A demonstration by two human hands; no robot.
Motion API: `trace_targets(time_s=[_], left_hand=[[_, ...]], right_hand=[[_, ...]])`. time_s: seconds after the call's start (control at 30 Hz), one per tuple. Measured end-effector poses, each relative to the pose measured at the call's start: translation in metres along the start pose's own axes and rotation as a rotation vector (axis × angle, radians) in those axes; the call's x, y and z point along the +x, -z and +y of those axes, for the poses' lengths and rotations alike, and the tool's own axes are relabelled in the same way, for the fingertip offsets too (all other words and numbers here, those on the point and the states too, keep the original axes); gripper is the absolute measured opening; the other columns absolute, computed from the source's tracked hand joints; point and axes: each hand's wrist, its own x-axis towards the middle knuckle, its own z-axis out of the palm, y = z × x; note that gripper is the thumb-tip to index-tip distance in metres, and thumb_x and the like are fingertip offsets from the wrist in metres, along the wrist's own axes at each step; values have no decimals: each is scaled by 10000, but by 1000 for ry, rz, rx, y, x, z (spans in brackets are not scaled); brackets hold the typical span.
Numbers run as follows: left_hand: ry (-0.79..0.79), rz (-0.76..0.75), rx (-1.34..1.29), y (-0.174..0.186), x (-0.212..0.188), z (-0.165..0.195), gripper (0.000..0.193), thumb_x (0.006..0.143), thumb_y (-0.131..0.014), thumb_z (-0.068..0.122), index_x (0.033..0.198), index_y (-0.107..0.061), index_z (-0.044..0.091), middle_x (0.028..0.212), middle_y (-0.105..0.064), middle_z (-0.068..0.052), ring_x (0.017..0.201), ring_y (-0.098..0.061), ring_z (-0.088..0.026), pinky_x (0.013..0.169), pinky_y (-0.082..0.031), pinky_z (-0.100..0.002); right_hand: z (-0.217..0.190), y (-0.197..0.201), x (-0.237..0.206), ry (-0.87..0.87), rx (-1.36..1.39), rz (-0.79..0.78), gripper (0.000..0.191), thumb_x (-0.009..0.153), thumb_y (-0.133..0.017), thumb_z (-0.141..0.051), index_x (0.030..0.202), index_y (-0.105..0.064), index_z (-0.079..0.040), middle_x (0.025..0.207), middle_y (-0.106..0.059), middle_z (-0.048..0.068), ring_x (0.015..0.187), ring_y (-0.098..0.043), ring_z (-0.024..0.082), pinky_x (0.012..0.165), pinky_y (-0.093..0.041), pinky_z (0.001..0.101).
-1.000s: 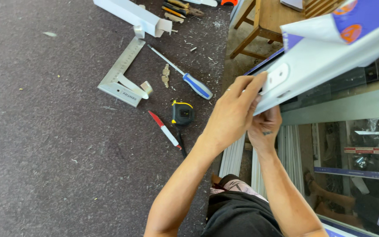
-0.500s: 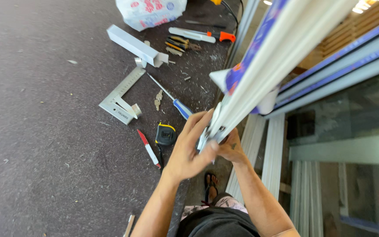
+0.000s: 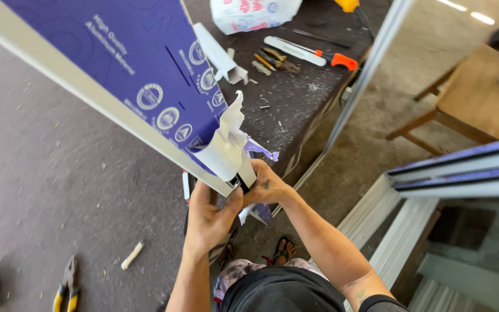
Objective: The person assembles a white aluminum window frame by inserting small metal components into slots and securing them with a screwdriver. They repeatedly adjust the frame, insert parts, and tighten screws at multiple locations along the frame.
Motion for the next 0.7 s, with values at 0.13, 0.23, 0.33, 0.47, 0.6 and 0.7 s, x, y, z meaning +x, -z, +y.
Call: trace_targets(time_s=[0.13,0.23,0.33,0.47,0.6,0.7], left_hand=[[-56,127,49,-12,2,-7,418,949,-716,50,1332,-560,-13,1205,-690,-89,1125,-646,-164,989,-522,-337],[-74,180,38,-13,4,-8,436,948,-714,55,1346,-546,-4,1195,-683,-76,1106,-653,-159,968,-542,-338],[-165,210,21,-12,1,-12,453,946,-721,52,1360,-544,-4,1209,-676,-75,1133,-657,-160,996,-553,-344],[-217,214,-96,-12,-2,-24,414,996,-714,102,1368,-572,-11,1210,-698,-80,1120,-666,-145,971,-563,-321],[-196,207,-116,-1,-4,-37,396,1003,-757,180,1311,-608,-21,1172,-705,-72,1044,-659,-125,892,-558,-288],[-204,248,-115,4,-3,-45,384,1039,-758,243,1286,-649,-31,1096,-714,-66,970,-641,-107,862,-538,-268]], right_hand=[[-3,-2,9,25,93,-35,550,714,-940,-77,1193,-673,-35,1098,-746,4,1005,-675,85,888,-590,303],[-5,-5,13,17,142,-44,574,716,-947,-93,1217,-675,-33,1111,-753,19,1014,-691,104,903,-604,321],[-7,-8,15,14,187,-53,598,720,-963,-121,1240,-684,-23,1110,-768,46,1008,-722,140,902,-641,354],[-15,-6,13,85,202,-102,746,695,-978,-183,1340,-625,-54,1183,-740,34,1095,-684,129,979,-585,319],[-22,-8,12,74,224,-89,742,680,-985,-191,1321,-643,-43,1182,-734,28,1105,-676,129,970,-574,310],[-20,-11,13,65,167,-41,710,676,-992,-187,1289,-664,-46,1127,-750,22,1042,-695,121,913,-597,306]])
